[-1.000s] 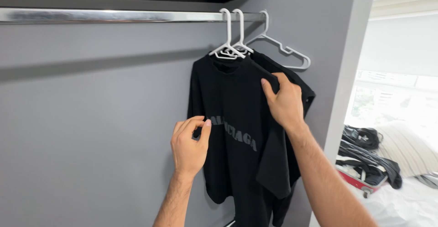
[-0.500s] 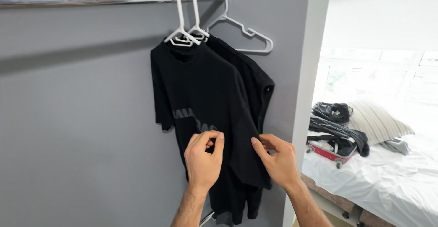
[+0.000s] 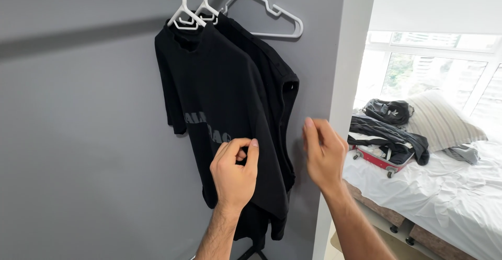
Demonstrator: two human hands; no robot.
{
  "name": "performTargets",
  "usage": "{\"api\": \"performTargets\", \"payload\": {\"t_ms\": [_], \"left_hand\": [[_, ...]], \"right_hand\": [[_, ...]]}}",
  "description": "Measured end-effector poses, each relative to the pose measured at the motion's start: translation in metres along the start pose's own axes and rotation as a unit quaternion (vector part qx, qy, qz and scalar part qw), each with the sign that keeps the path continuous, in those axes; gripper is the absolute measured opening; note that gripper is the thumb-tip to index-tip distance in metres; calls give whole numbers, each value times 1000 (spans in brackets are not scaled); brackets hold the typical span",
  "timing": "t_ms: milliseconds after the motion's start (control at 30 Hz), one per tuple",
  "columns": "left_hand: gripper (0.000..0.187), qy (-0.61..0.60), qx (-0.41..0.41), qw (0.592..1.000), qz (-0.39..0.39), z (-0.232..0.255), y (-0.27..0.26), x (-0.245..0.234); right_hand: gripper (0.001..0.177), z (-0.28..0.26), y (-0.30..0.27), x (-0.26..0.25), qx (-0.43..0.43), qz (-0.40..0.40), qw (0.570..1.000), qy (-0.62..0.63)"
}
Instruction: The person picks up a black t-shirt from a suitcase on the bed, places it on a white hanger, and hangs it in a closet. They then pick up a black zip-up hoodie, place it on a wooden hanger, zip it up, and hang it in the closet next to the t-shirt.
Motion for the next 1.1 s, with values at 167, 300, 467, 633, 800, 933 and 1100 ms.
{"api": "performTargets", "payload": {"t_ms": [167,300,467,633,800,933,1100], "left_hand": [[12,5,-13,1000,25,-2,-11,-4],[11,-12,-20,998,53,10,-18,2],[7,6,-20,996,82,23,-31,23],[30,72,72,982,156,52,-28,25],[36,111,-94,989,39,-9,-46,45],[24,93,-118,988,25,-16,-48,40],[21,63,-68,996,17,-12,-43,36]], "right_hand": [[29,124,-88,-37,164,-119,969,-142],[47,216,-165,-62,167,-317,908,-216],[36,171,-130,-57,262,-325,882,-216],[19,79,-37,-33,141,-192,966,-98],[34,-1,44,-7,-31,-70,997,-26],[38,-25,75,25,-101,-43,994,-25],[9,-6,83,36,-104,34,989,-95]]}}
Point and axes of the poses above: each hand's wrist, its own y-axis towards the middle knuckle, its own x-axis out of the palm, z = x × y, the point moved 6 cm from there along y, towards the middle knuckle, and after that the axes turned 11 degrees about z, right-handed, at the moved point
